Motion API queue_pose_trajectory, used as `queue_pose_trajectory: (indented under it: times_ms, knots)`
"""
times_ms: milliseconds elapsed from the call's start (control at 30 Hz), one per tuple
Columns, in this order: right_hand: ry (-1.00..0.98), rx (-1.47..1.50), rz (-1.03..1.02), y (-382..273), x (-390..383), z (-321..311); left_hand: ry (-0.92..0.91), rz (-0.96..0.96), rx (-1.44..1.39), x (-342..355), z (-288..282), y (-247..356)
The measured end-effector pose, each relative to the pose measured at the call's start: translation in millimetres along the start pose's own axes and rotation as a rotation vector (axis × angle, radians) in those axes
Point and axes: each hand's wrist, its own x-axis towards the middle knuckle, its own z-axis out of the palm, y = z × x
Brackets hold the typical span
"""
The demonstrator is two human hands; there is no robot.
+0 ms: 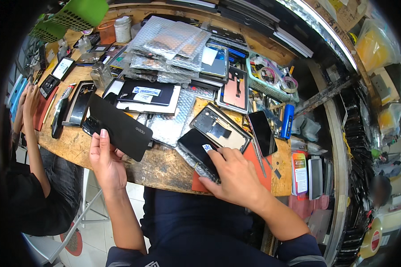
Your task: The person handles multiple mobile phone components on a cluttered workbench, including screens, batteries, and back covers. They use a metal pry tool to separate parts and apply adhesive tape to a battery. The person also retrieves a phone chassis from a glass display case and continues disassembly on the bench.
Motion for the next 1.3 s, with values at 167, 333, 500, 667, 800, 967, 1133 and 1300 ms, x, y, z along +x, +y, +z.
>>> queue_pose_trajectory:
  times_ms: [167, 333, 500, 667, 800, 967, 1133, 1300]
  knots:
    - [-0.124, 0.236, 0.115, 21, 11, -16, -0.013, -0.089, -0.020, -16, -9, -7]
    - [-0.134, 0.519, 0.300, 60, 19, -19, -0.293, -0.387, 0.086, -63, 7, -24]
    - [-0.198, 0.572, 0.191, 60, 18, -3, -0.394, -0.536, 0.055, -89, 18, -27]
    - [-0.020, 0.086, 0.042, 16, 5, 1, -0.349, -0.623, 0.026, -96, 7, -36]
    - [-0.046, 0.122, 0.076, 19, 6, 2, -0.281, -0.662, -0.274, -105, 11, -39]
    - [-0.123, 0.630, 0.277, 44, 13, -3, -0.341, -0.554, -0.392, -108, 29, -42]
    - [-0.106, 1.837, 0.372, 59, 35, -3, -0.301, -0.482, -0.434, -99, 46, -50]
    - [-0.138, 1.998, 0.382, 54, 55, 8, -0.266, -0.162, -0.080, -67, 50, -27]
